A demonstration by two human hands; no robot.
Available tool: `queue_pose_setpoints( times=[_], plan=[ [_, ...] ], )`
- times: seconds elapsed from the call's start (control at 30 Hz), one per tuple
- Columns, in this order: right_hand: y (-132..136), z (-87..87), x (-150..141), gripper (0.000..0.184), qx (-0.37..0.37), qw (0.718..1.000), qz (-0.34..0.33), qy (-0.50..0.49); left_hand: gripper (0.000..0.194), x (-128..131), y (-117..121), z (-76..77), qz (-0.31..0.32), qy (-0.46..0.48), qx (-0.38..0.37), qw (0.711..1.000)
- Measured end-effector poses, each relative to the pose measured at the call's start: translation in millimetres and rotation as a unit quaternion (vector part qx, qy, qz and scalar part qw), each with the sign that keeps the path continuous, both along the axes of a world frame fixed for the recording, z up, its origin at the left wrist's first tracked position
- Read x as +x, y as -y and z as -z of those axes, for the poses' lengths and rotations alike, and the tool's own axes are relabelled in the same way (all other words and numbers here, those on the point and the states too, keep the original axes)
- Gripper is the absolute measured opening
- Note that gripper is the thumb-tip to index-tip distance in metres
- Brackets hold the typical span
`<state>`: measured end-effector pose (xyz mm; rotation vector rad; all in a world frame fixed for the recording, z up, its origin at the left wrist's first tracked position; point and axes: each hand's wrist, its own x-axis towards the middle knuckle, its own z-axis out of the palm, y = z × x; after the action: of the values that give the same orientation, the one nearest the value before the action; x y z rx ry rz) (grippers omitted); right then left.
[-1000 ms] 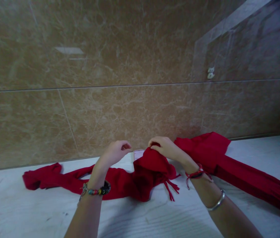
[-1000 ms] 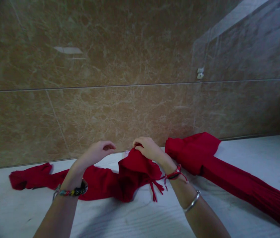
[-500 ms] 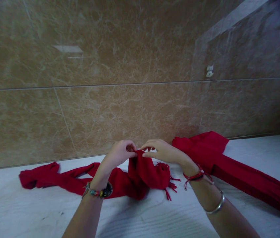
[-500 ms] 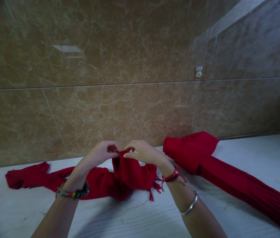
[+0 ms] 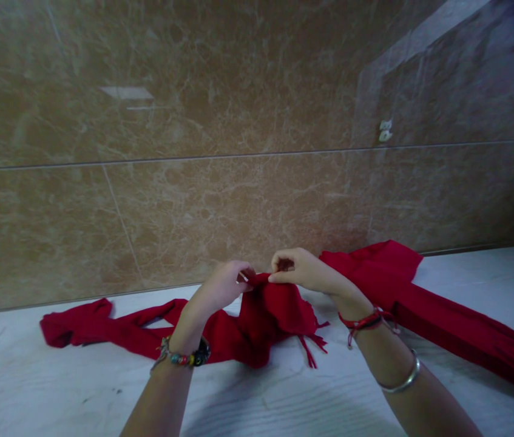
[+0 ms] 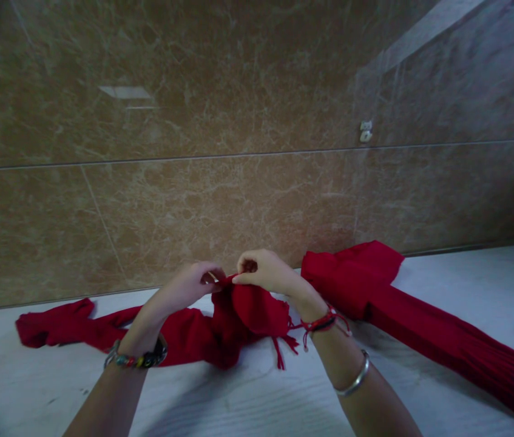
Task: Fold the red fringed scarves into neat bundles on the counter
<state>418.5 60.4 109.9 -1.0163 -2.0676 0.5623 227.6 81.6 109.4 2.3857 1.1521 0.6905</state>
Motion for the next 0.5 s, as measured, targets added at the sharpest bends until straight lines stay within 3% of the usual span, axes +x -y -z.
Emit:
queue_pose_setpoints(
  times=[0.1, 0.2, 0.37, 0.5],
  plan=[
    [3.8, -6.6, 3.1, 0.018, -0.006, 0.997, 0.016, -0.071, 0.009, 5.1, -3.9, 5.0, 0.019, -0.003, -0.031, 0.999],
    [3.9, -9.5, 9.0, 0.022, -0.041, 0.990, 0.020, -0.134, 0.008, 6.4, -4.2, 4.0, 0.054, 0.059, -0.048, 0.996],
    [-3.2, -5.3, 17.5, 0.030, -0.124, 0.968, 0.023, -0.217, 0.008, 3.6, 4.6, -5.4, 0.087, 0.112, -0.076, 0.987],
    [-4.9, -4.7, 18.8, 0.034, -0.145, 0.959, 0.034, -0.243, 0.016, 4.0, 5.3, -3.2, 0.110, 0.123, -0.137, 0.977]
  ],
)
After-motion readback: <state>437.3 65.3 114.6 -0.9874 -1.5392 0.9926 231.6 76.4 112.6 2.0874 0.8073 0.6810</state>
